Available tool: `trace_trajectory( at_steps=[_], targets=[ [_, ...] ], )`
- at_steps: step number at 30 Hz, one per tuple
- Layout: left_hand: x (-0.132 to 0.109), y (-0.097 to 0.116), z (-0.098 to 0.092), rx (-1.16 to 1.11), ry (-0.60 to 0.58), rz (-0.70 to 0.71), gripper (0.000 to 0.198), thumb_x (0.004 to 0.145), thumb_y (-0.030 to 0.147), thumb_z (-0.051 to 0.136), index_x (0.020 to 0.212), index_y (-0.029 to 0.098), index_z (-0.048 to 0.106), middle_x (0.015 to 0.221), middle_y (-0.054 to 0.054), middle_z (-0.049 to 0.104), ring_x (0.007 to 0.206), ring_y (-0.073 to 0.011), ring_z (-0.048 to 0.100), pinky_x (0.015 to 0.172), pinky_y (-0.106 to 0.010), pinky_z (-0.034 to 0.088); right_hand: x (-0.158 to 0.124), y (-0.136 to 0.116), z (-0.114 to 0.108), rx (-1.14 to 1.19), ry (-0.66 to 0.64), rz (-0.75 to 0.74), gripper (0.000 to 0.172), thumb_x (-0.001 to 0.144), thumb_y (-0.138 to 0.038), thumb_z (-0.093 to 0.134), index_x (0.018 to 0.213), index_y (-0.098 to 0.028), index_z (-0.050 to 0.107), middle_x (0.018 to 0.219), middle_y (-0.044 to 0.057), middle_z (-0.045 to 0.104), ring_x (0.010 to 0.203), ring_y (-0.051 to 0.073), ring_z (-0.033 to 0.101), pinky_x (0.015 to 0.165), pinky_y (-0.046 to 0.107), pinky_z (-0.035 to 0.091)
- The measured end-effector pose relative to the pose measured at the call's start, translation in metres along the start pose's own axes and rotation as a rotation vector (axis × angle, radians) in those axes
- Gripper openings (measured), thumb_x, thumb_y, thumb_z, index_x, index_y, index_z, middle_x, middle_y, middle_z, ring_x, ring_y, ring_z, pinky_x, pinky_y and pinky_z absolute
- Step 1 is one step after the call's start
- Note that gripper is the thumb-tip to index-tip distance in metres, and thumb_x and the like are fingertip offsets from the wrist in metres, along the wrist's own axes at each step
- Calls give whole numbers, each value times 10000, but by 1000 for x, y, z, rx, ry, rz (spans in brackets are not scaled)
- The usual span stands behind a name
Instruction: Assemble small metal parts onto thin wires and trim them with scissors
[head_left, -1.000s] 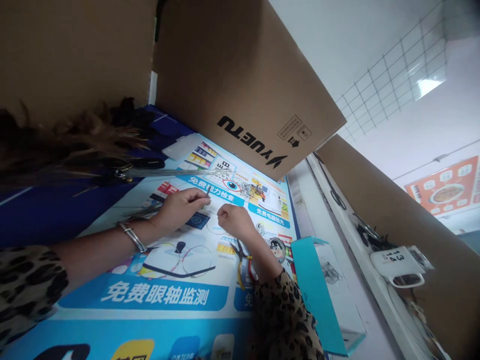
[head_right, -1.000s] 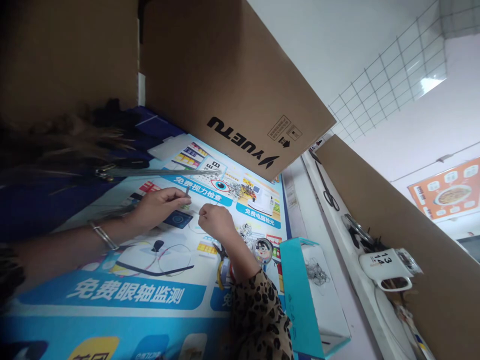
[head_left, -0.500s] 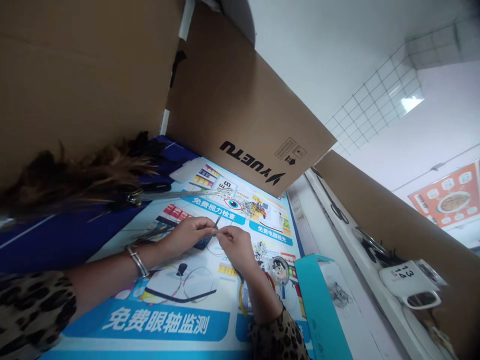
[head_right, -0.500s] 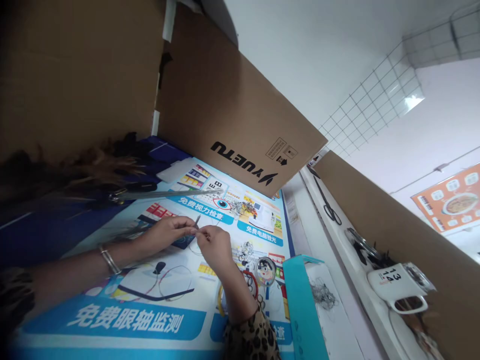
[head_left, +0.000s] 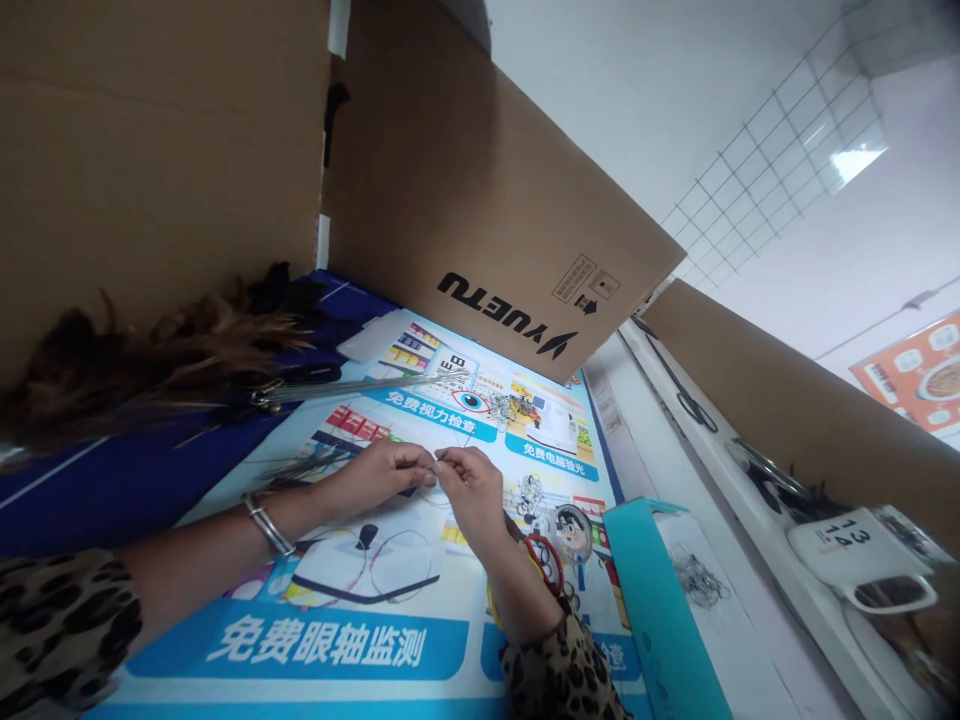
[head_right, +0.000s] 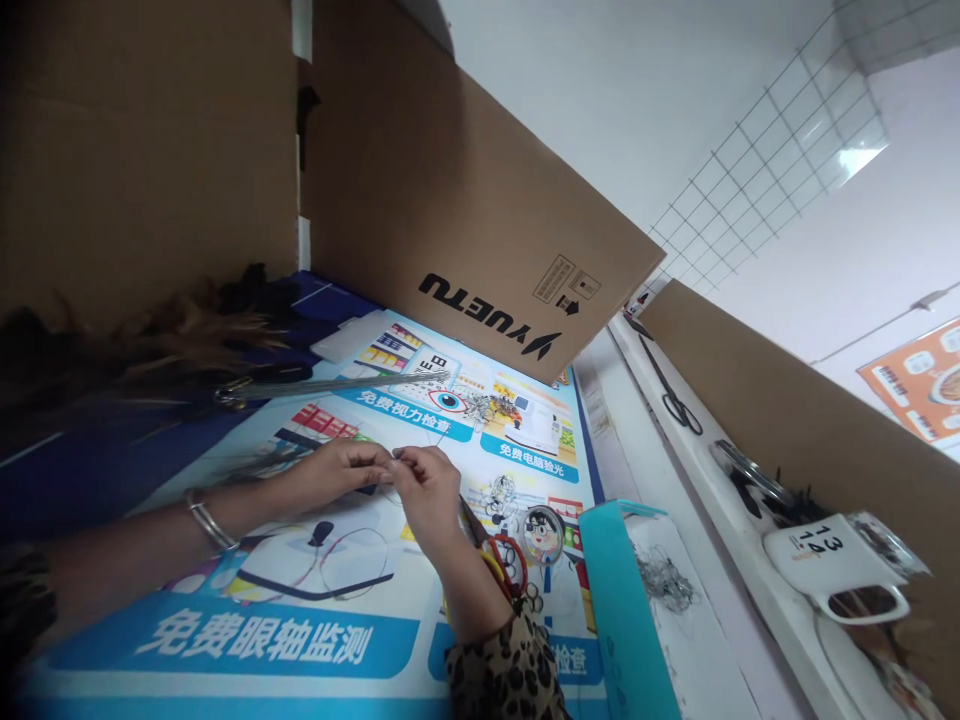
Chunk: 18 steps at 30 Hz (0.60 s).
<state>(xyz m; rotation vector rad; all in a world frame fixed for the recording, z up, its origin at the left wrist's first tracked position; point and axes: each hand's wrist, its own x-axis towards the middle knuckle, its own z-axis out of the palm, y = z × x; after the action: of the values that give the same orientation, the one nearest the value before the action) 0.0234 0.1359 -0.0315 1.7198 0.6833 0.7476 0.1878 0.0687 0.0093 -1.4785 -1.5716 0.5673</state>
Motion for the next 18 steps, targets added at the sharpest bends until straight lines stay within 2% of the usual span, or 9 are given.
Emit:
trace_trajectory(
  at_steps=[3, 8, 13, 18],
  targets=[
    [0, 0, -1, 37, -19, 5, 213, 847, 364, 629, 770, 187, 720, 708, -3, 677, 716, -188, 602, 672, -277, 453, -3, -3, 1, 30, 47, -48, 79, 827, -225, 670, 848, -224, 746, 842, 17, 694, 786, 159, 639, 721, 256, 516],
    [-3, 3, -4, 37, -67, 7, 221, 867, 371, 617, 848, 185, 733, 822, -19, 732, 815, -199, 635, 756, -283, 472, -5, -7, 1, 95, 74, -51, 139, 816, -241, 676, 924, -222, 761, 826, 12, 705, 732, 153, 643, 691, 257, 525],
    [-5, 6, -7, 70, -75, 24, 205, 864, 357, 618, 791, 186, 705, 785, -1, 714, 781, -181, 616, 751, -269, 460, -4, -10, -5, 152, 30, 14, 141, 836, -283, 655, 920, -210, 741, 768, -3, 709, 644, 142, 634, 650, 262, 525],
    [-5, 5, -7, 98, -114, 29, 210, 874, 360, 607, 802, 185, 699, 775, 9, 697, 771, -172, 606, 731, -254, 450, 0, -11, -14, 28, -12, -79, 102, 829, -221, 624, 811, -210, 723, 773, 2, 705, 686, 140, 616, 653, 250, 490]
  ],
)
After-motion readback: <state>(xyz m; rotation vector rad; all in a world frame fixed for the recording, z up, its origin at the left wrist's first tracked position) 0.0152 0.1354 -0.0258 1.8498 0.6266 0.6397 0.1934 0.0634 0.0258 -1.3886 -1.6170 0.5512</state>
